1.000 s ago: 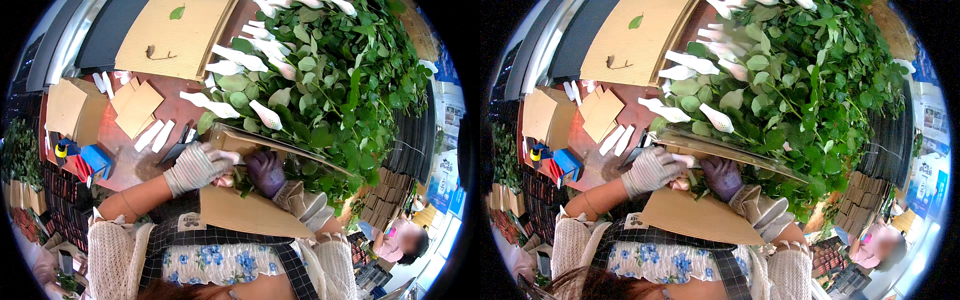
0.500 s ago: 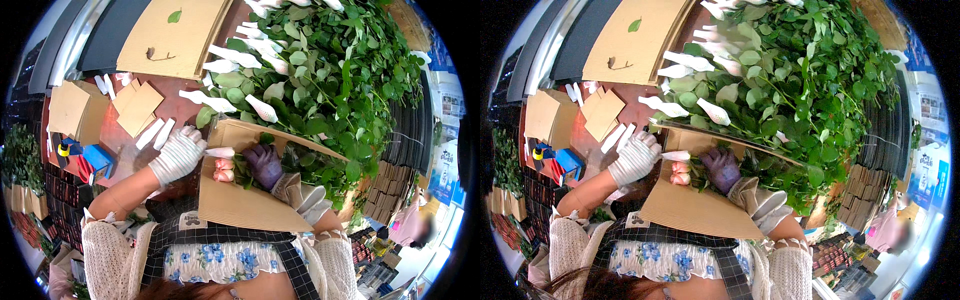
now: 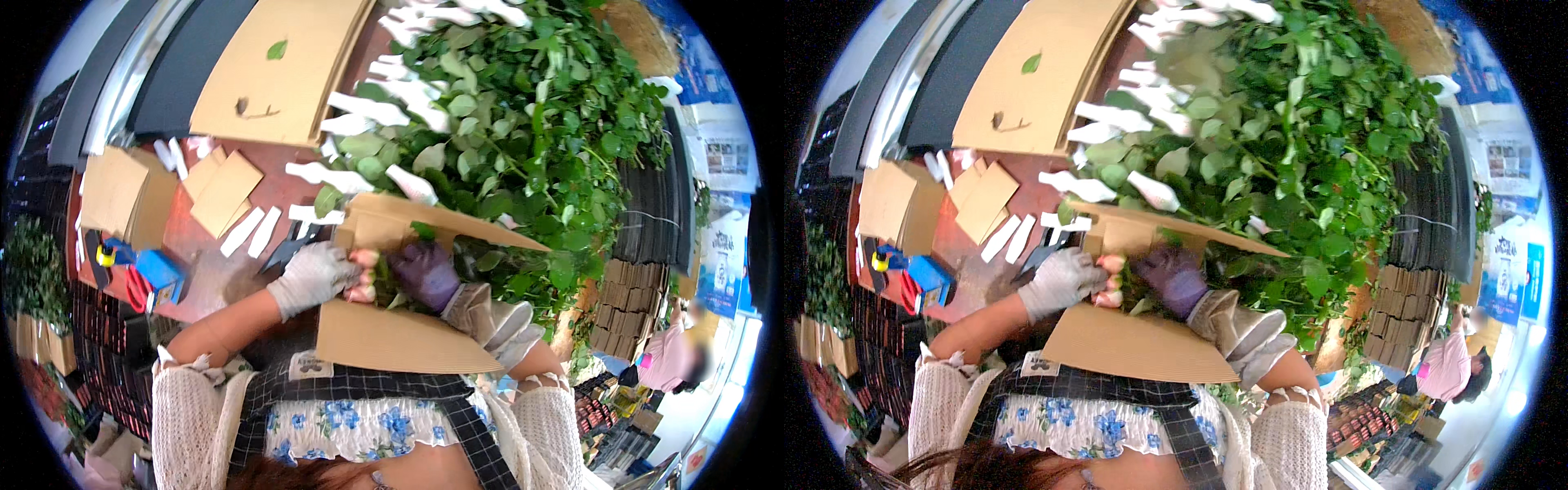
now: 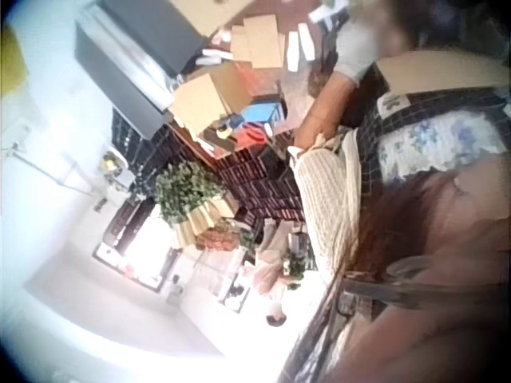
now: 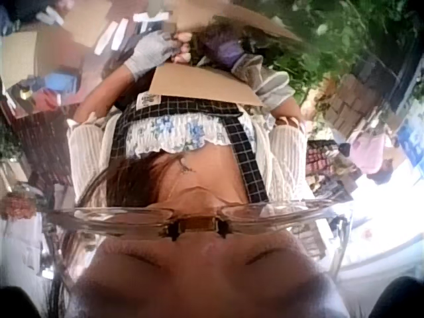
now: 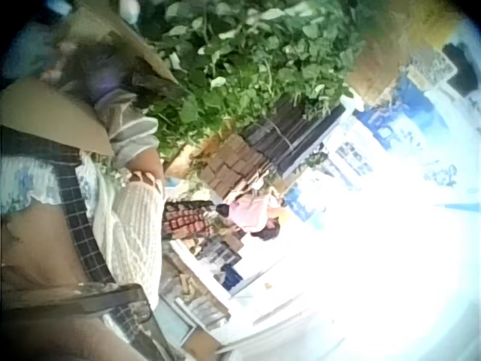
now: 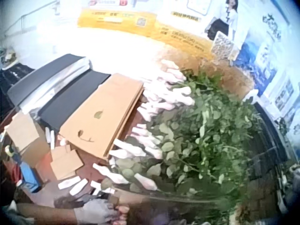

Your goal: The person places individual rose stems into a cardboard sleeve one by one, then closes and staples the sleeve.

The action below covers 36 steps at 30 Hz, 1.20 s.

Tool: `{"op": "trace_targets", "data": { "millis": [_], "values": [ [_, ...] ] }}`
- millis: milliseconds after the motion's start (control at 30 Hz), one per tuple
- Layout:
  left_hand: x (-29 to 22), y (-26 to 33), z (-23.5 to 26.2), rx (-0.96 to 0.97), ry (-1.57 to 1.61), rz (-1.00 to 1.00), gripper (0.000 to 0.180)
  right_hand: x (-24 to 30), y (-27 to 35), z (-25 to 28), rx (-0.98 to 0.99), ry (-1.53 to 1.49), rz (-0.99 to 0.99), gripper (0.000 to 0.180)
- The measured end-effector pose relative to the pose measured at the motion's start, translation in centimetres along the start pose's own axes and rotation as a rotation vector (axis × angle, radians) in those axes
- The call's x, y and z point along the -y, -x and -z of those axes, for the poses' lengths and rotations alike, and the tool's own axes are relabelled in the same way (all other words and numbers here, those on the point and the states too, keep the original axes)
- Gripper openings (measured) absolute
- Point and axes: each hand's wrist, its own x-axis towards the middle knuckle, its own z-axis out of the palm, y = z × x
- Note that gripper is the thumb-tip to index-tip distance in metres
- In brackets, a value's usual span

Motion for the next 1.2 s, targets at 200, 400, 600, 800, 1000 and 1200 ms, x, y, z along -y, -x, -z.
{"op": "trace_targets", "data": {
  "millis": [200, 400, 600, 800, 1000, 1200],
  "values": [
    [-0.8, -3.0, 0.0, -0.007, 0.002, -0.094, 0.050, 0.2, -0.1, 0.7, 0.136, -0.061, -0.033, 0.030],
    [-1.9, -3.3, 1.1, 0.219, 0.000, 0.076, 0.054, -1.9, -1.1, 23.9, 0.103, -0.953, 0.128, 0.025],
    [-1.9, -3.5, 0.7, 0.176, -0.048, 0.068, 0.061, -13.6, -7.9, 19.3, -0.100, 0.060, -0.479, 0.029],
    [-2.0, -3.4, 1.1, 0.203, 0.070, 0.135, 0.070, -11.7, -3.5, 12.6, 0.014, 0.283, -0.323, 0.035],
    [-1.9, -3.3, 0.5, 0.098, -0.054, 0.021, 0.065, -14.8, 5.6, 20.9, -0.461, 0.017, -0.454, 0.029],
    [-2.1, -2.7, 1.0, 0.100, -0.132, 0.072, 0.063, -7.7, 10.0, 32.8, -0.779, 0.292, -0.470, 0.033]
  ]
}}
